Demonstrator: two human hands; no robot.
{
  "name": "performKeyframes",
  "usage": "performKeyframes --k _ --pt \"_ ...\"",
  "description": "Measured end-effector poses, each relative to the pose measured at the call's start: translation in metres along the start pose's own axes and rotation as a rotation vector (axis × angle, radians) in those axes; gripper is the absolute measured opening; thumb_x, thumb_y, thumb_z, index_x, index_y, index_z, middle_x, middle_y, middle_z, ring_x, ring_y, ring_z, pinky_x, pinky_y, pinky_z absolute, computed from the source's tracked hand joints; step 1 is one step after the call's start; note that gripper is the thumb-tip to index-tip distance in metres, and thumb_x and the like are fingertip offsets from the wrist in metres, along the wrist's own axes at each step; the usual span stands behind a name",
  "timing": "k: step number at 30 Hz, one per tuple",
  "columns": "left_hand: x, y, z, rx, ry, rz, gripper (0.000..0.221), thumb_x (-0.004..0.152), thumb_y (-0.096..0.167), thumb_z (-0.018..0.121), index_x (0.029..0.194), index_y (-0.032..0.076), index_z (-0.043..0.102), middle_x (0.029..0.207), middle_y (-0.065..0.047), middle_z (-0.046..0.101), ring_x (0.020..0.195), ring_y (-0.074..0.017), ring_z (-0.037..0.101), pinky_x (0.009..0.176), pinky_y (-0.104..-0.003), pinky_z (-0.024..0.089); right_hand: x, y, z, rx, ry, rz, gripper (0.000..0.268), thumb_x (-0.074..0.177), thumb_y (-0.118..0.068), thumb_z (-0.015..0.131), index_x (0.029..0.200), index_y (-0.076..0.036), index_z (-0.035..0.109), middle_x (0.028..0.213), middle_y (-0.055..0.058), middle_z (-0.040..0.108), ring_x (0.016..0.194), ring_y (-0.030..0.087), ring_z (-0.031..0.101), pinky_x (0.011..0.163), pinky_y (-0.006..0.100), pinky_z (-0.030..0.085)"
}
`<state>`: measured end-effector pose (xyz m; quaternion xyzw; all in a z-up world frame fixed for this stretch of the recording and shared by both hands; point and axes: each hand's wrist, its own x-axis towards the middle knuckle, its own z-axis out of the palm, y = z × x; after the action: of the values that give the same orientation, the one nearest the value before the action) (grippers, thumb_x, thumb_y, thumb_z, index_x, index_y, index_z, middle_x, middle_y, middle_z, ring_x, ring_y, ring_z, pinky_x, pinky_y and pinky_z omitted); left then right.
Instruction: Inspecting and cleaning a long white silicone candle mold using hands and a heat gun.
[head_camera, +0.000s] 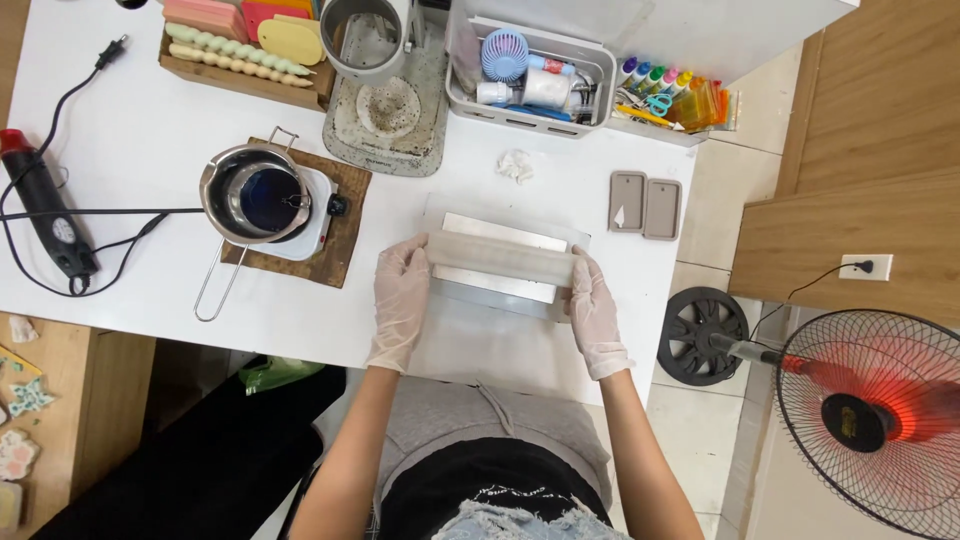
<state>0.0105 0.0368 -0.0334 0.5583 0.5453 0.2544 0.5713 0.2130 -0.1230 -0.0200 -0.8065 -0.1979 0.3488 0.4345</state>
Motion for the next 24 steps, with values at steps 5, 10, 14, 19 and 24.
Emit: performKeyframes --k 5,10,14,19,24 --pt "0.002 -0.009 -0.006 -0.071 -0.043 -0.016 0.029 0.102 0.018 0.056 0.123 0.004 0.069 0.121 -0.008 0.064 0.109 -0.0174 0.061 0.096 -0.03 0.048 0.008 0.005 -0.007 -0.006 0.017 0.029 0.069 0.104 -0.057 0.031 0.143 -0.005 0.055 0.074 -0.002 0.057 0.065 0.008 0.051 0.063 0.025 0.048" --pt "-0.007 0.002 -0.031 -0.075 -0.058 -0.02 0.026 0.102 0.017 0.055 0.121 0.006 0.069 0.117 -0.006 0.067 0.108 -0.0162 0.063 0.097 -0.029 0.048 0.021 0.015 -0.013 -0.135 0.056 0.104 0.077 0.105 -0.061 0.023 0.142 -0.005 0.061 0.069 0.003 0.048 0.064 0.013 0.048 0.065 0.03 0.046" --pt "-0.007 0.012 -0.058 -0.067 -0.077 -0.017 0.026 0.102 0.016 0.054 0.122 0.008 0.068 0.116 -0.004 0.068 0.107 -0.0154 0.064 0.096 -0.029 0.049 0.034 0.017 -0.028 -0.185 0.076 0.25 0.081 0.105 -0.062 0.014 0.143 -0.007 0.06 0.066 0.005 0.043 0.063 0.016 0.046 0.068 0.033 0.051" --pt "0.002 0.024 -0.106 -0.175 -0.096 -0.002 0.025 0.102 0.014 0.055 0.121 0.008 0.069 0.116 -0.004 0.069 0.108 -0.0149 0.064 0.097 -0.029 0.05 0.026 0.003 -0.029 -0.335 0.158 0.308 0.075 0.108 -0.056 0.013 0.146 -0.009 0.057 0.075 0.009 0.058 0.066 0.019 0.053 0.074 0.033 0.05" --pt "0.021 0.036 -0.17 -0.419 -0.172 0.034 0.022 0.103 0.013 0.056 0.121 0.007 0.068 0.114 -0.003 0.068 0.106 -0.0107 0.065 0.094 -0.026 0.052 0.022 0.008 -0.039 -0.725 0.335 0.46 0.078 0.117 -0.061 0.018 0.151 0.0 0.051 0.103 0.027 0.073 0.092 0.039 0.072 0.089 0.049 0.052"
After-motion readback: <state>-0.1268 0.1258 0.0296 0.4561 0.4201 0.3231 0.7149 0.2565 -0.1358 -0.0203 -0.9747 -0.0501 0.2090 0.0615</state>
